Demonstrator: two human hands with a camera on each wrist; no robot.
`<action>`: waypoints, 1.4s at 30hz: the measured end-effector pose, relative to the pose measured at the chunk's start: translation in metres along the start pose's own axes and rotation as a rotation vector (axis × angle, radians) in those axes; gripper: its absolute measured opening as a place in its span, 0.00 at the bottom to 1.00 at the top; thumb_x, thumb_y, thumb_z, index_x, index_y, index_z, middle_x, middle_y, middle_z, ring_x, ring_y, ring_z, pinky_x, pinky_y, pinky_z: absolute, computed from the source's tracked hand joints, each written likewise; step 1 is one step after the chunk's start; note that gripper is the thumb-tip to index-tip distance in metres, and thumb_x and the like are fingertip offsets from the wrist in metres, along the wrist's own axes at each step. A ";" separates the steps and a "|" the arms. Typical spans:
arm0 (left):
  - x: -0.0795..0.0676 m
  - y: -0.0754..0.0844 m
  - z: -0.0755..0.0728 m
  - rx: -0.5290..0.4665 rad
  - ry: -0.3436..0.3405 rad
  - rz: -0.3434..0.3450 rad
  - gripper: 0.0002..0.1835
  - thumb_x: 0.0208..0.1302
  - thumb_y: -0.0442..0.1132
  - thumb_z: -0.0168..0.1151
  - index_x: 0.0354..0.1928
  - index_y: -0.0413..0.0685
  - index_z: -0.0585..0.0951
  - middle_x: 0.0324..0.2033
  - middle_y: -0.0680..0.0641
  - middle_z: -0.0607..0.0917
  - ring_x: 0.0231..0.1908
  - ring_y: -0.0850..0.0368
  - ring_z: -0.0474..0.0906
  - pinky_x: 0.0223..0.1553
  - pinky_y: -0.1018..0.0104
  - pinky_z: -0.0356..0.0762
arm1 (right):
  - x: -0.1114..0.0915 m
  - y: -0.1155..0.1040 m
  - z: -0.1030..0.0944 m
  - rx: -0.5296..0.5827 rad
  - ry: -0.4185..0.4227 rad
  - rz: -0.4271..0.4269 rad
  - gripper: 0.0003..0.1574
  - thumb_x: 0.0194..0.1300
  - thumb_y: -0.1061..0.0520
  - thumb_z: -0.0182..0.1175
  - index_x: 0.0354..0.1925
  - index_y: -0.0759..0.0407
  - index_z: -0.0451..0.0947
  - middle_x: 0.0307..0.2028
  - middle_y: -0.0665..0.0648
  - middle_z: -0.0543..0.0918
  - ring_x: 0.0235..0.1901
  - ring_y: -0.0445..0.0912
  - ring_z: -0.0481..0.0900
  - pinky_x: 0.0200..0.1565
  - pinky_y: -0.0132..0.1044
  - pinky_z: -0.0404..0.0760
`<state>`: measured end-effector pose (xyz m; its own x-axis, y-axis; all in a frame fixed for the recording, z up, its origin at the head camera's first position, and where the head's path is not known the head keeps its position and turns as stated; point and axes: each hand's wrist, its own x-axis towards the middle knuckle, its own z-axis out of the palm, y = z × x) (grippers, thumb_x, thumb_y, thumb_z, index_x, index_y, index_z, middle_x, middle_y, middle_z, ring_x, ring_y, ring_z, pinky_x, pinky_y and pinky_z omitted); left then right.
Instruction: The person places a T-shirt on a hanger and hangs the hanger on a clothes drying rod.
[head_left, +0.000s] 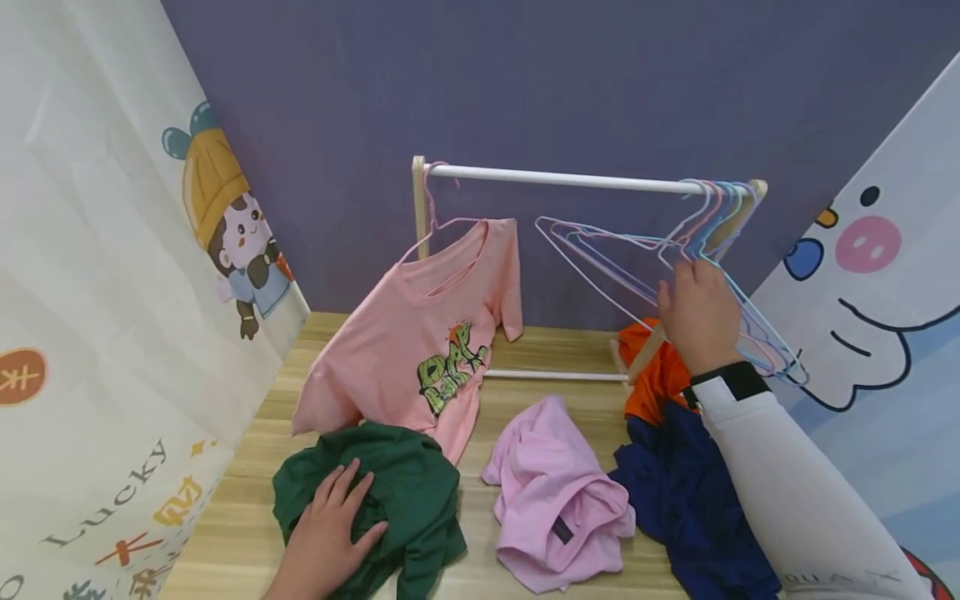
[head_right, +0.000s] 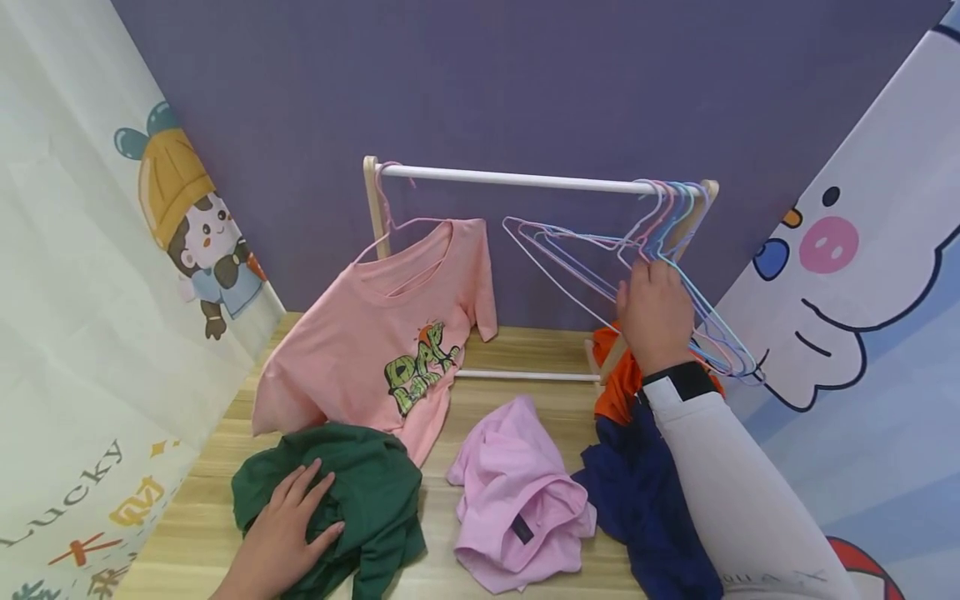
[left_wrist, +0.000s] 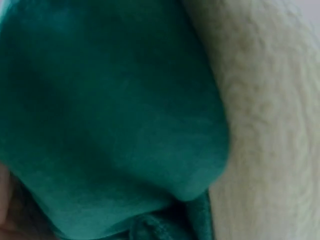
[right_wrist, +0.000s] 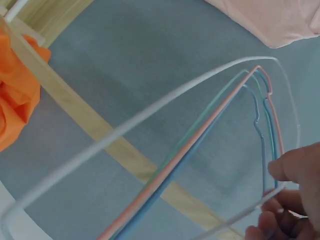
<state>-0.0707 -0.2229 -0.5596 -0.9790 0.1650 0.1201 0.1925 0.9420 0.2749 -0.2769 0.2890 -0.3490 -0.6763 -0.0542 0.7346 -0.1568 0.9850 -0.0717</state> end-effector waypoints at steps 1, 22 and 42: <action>0.000 0.000 0.000 -0.002 -0.001 -0.001 0.40 0.59 0.62 0.73 0.70 0.50 0.78 0.73 0.39 0.72 0.71 0.36 0.67 0.55 0.33 0.79 | 0.001 0.000 0.001 -0.003 -0.012 0.002 0.17 0.73 0.59 0.59 0.48 0.75 0.77 0.43 0.74 0.77 0.46 0.70 0.76 0.42 0.66 0.79; 0.002 0.000 -0.002 0.000 0.030 0.002 0.39 0.62 0.63 0.71 0.70 0.51 0.78 0.73 0.41 0.72 0.71 0.37 0.68 0.58 0.33 0.78 | 0.013 -0.006 0.000 0.391 -0.172 0.265 0.31 0.83 0.42 0.45 0.46 0.64 0.83 0.27 0.65 0.78 0.26 0.56 0.72 0.30 0.42 0.66; 0.001 -0.060 -0.044 -0.027 0.125 -0.101 0.19 0.67 0.32 0.66 0.59 0.37 0.83 0.50 0.33 0.86 0.49 0.32 0.81 0.48 0.36 0.80 | -0.054 -0.020 -0.035 0.460 -0.287 0.273 0.24 0.82 0.44 0.51 0.45 0.61 0.84 0.19 0.51 0.67 0.20 0.44 0.65 0.23 0.38 0.61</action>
<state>-0.0798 -0.2924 -0.5344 -0.9776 0.0301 0.2082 0.0965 0.9436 0.3166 -0.2114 0.2780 -0.3637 -0.8929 0.0854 0.4420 -0.2023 0.8010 -0.5635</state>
